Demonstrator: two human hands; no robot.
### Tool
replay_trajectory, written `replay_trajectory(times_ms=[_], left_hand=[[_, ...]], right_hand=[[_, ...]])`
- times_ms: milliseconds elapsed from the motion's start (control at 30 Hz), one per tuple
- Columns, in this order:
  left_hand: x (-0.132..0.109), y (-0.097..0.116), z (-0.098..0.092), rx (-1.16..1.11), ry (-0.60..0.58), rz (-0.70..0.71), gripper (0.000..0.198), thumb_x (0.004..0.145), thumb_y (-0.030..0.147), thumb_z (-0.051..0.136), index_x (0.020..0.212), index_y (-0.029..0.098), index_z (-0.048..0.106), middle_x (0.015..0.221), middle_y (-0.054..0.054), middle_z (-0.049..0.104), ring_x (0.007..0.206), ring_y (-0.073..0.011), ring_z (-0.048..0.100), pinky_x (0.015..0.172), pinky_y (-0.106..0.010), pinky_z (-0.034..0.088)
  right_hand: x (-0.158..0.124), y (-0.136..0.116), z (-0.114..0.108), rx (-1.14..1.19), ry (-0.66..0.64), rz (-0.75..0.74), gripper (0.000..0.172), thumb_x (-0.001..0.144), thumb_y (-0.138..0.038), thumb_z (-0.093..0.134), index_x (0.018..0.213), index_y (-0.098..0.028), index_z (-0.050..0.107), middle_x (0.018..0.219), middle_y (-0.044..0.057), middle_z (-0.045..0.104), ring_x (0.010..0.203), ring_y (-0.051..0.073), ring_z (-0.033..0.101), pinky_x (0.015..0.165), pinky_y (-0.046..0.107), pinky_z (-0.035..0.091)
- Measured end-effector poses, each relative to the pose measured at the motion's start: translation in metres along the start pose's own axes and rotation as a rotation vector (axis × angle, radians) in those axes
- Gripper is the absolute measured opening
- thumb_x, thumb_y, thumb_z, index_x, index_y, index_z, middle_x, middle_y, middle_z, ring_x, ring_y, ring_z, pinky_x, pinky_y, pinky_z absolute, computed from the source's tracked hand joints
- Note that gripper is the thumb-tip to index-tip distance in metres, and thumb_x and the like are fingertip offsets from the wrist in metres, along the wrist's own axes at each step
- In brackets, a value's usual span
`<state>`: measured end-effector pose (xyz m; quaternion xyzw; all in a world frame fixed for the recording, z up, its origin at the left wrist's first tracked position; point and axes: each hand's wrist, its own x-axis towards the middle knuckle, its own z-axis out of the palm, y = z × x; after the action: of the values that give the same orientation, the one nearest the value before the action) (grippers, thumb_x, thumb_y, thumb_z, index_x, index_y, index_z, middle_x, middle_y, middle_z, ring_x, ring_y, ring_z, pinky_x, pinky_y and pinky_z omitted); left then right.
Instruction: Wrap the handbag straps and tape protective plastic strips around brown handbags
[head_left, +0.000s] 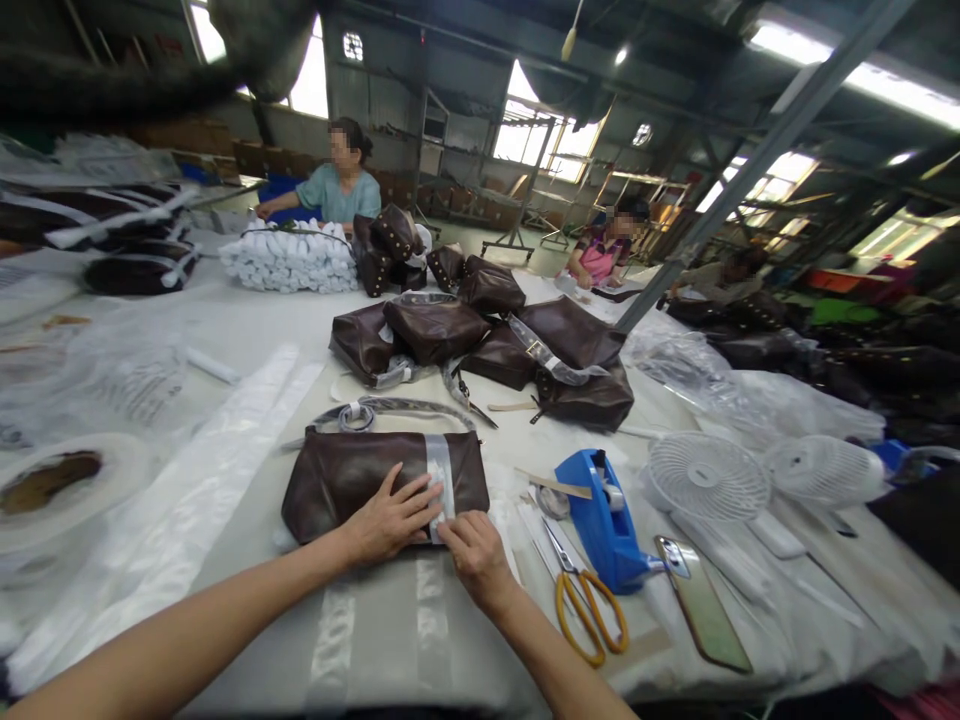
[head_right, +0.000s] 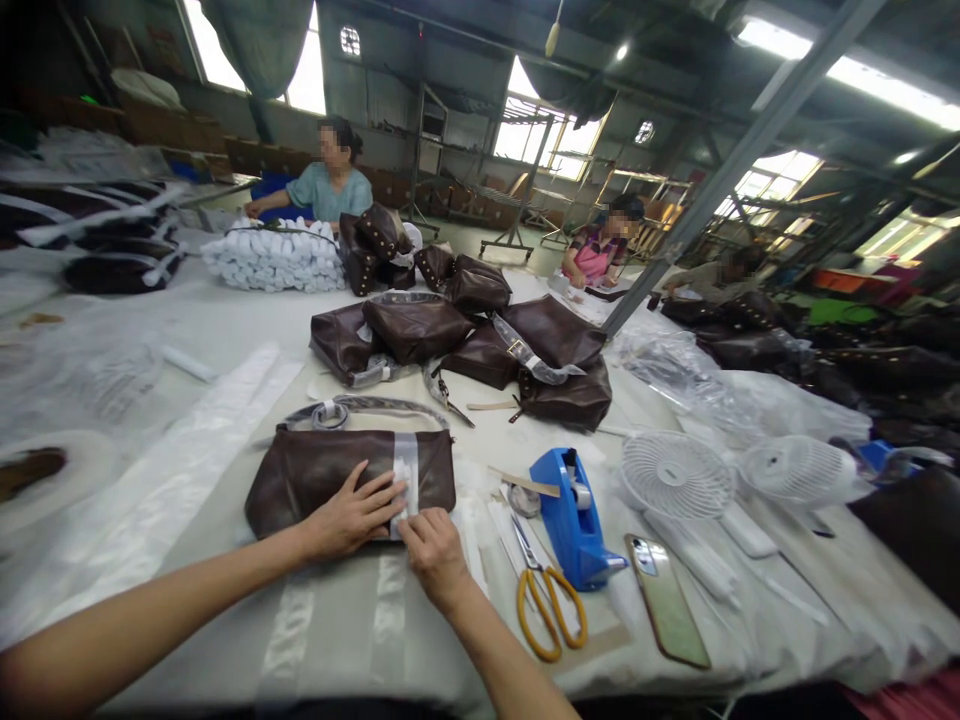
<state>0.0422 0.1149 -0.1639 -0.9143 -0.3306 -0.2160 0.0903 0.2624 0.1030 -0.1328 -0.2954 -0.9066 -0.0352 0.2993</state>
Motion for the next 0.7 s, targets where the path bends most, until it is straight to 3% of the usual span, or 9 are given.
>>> replay_trajectory(times_ms=[167, 267, 433, 567, 700], left_hand=[[-0.002, 0.000, 0.006, 0.027, -0.030, 0.066, 0.041, 0.098, 0.038, 0.039, 0.135, 0.024, 0.047, 0.137, -0.010, 0.055, 0.135, -0.0228, 0.040, 0.113, -0.060, -0.012], [-0.001, 0.001, 0.005, 0.065, -0.053, 0.080, 0.041, 0.098, 0.037, 0.040, 0.136, 0.024, 0.046, 0.138, -0.011, 0.054, 0.136, -0.0245, 0.037, 0.113, -0.062, -0.009], [-0.001, 0.003, 0.007, 0.063, -0.039, 0.073, 0.039, 0.096, 0.037, 0.044, 0.132, 0.022, 0.050, 0.130, -0.012, 0.059, 0.135, -0.0259, 0.039, 0.113, -0.063, -0.008], [-0.002, 0.003, 0.009, -0.025, -0.049, 0.070, 0.033, 0.096, 0.037, 0.045, 0.120, 0.018, 0.057, 0.115, -0.010, 0.066, 0.130, -0.0239, 0.044, 0.113, -0.060, -0.012], [0.003, 0.008, 0.008, -0.110, -0.055, 0.026, 0.036, 0.096, 0.042, 0.043, 0.118, 0.017, 0.058, 0.117, -0.011, 0.067, 0.129, -0.0239, 0.046, 0.113, -0.058, -0.015]], right_hand=[[0.010, 0.002, -0.017, 0.049, -0.087, 0.089, 0.025, 0.097, -0.027, 0.044, 0.086, -0.020, 0.065, 0.078, 0.004, 0.067, 0.077, 0.016, 0.060, 0.072, 0.030, 0.045], [0.032, 0.012, -0.021, 0.037, -0.083, 0.222, 0.031, 0.100, -0.024, 0.032, 0.102, -0.019, 0.062, 0.094, 0.006, 0.070, 0.090, 0.016, 0.061, 0.082, 0.031, 0.044], [0.051, 0.020, 0.012, -0.026, -0.128, 0.295, 0.034, 0.096, -0.028, 0.043, 0.126, -0.016, 0.052, 0.122, 0.014, 0.062, 0.115, 0.026, 0.053, 0.095, 0.044, 0.039], [0.030, 0.015, 0.044, -0.078, -0.111, 0.326, 0.039, 0.094, -0.025, 0.046, 0.131, -0.015, 0.050, 0.136, 0.017, 0.052, 0.126, 0.030, 0.044, 0.103, 0.052, 0.030], [0.016, 0.013, 0.061, -0.082, -0.014, 0.343, 0.037, 0.093, -0.020, 0.046, 0.129, -0.015, 0.053, 0.138, 0.015, 0.052, 0.129, 0.028, 0.043, 0.107, 0.051, 0.028]])
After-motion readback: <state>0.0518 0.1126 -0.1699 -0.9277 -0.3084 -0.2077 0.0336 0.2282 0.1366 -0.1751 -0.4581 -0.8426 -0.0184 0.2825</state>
